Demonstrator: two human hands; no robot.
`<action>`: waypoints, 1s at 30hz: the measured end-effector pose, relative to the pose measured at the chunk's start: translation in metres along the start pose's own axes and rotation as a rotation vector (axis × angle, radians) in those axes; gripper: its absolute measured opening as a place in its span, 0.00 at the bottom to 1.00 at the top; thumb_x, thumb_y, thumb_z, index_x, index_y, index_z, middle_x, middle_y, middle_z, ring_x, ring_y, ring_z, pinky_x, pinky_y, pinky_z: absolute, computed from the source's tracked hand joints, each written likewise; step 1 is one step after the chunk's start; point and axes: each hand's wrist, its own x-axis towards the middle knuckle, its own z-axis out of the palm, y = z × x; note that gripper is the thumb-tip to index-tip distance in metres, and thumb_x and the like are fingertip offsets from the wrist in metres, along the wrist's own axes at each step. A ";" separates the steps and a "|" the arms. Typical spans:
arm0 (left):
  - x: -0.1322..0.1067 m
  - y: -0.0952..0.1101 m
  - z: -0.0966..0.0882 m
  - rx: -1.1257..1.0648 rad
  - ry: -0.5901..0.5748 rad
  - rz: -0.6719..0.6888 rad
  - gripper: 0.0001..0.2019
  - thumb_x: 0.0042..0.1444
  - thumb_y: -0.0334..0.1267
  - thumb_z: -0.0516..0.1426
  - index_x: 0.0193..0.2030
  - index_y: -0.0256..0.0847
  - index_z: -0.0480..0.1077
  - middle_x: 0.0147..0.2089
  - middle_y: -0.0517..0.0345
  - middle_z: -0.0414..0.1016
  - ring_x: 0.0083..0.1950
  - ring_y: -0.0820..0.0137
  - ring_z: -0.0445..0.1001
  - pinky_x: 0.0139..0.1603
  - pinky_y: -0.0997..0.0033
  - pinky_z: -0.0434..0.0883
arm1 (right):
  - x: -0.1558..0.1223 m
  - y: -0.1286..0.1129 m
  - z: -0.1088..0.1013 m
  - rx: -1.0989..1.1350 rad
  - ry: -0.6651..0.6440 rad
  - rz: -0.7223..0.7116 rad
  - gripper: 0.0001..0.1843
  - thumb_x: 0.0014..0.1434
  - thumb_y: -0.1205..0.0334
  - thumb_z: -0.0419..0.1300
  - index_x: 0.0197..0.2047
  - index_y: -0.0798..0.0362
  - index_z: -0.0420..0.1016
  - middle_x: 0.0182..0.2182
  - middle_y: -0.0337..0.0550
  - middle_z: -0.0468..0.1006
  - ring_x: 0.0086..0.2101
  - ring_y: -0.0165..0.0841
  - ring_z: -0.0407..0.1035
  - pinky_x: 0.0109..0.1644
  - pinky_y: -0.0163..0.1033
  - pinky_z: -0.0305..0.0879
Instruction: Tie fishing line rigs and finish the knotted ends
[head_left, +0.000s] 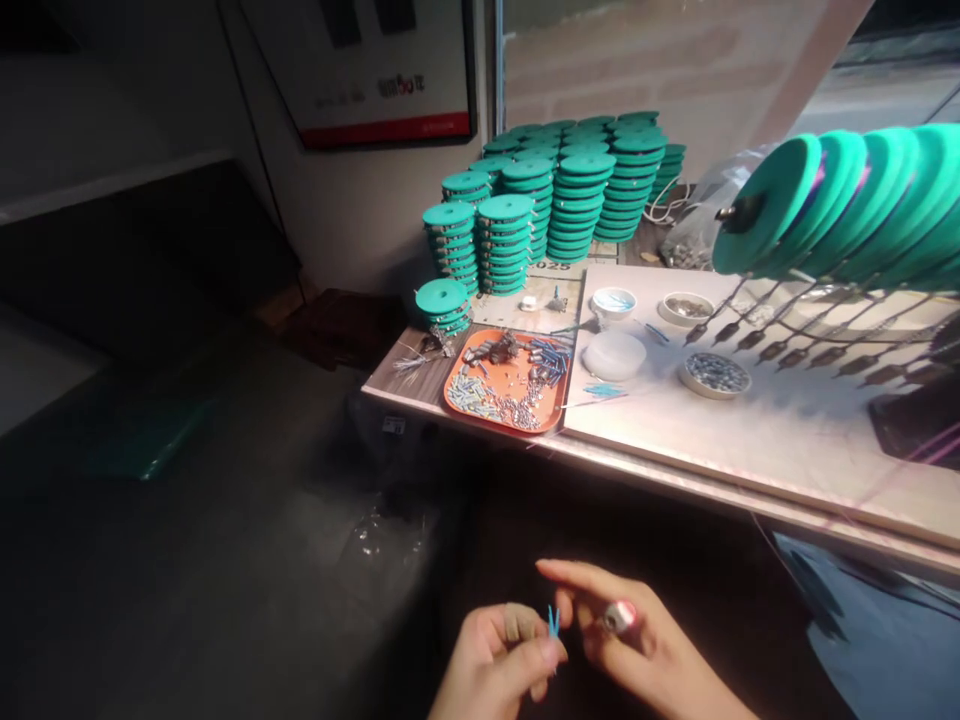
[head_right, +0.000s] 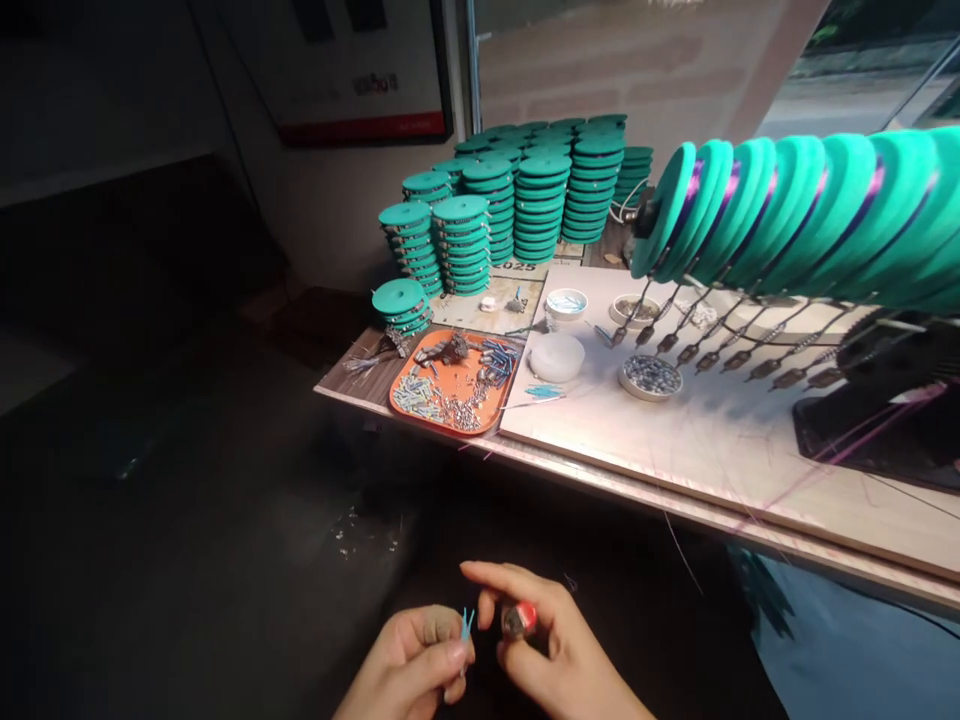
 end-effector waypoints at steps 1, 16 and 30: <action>-0.003 -0.007 0.000 -0.004 -0.003 -0.013 0.16 0.34 0.46 0.65 0.15 0.35 0.69 0.16 0.62 0.61 0.19 0.78 0.54 0.22 0.76 0.51 | -0.008 0.004 -0.001 -0.062 0.009 -0.013 0.22 0.48 0.67 0.55 0.48 0.42 0.71 0.29 0.40 0.72 0.26 0.31 0.62 0.31 0.38 0.58; -0.014 -0.021 0.001 -0.107 0.045 -0.049 0.14 0.34 0.44 0.66 0.16 0.35 0.71 0.16 0.61 0.62 0.20 0.77 0.57 0.22 0.77 0.53 | -0.020 -0.001 0.003 -0.168 -0.083 -0.074 0.29 0.47 0.75 0.53 0.50 0.39 0.69 0.30 0.41 0.71 0.31 0.34 0.66 0.35 0.39 0.61; 0.015 0.034 0.031 -0.042 -0.001 0.109 0.10 0.45 0.38 0.61 0.19 0.35 0.69 0.20 0.61 0.63 0.24 0.76 0.58 0.27 0.76 0.57 | 0.017 -0.030 0.005 0.211 0.144 -0.026 0.16 0.47 0.59 0.62 0.42 0.45 0.73 0.25 0.36 0.69 0.21 0.25 0.59 0.25 0.32 0.56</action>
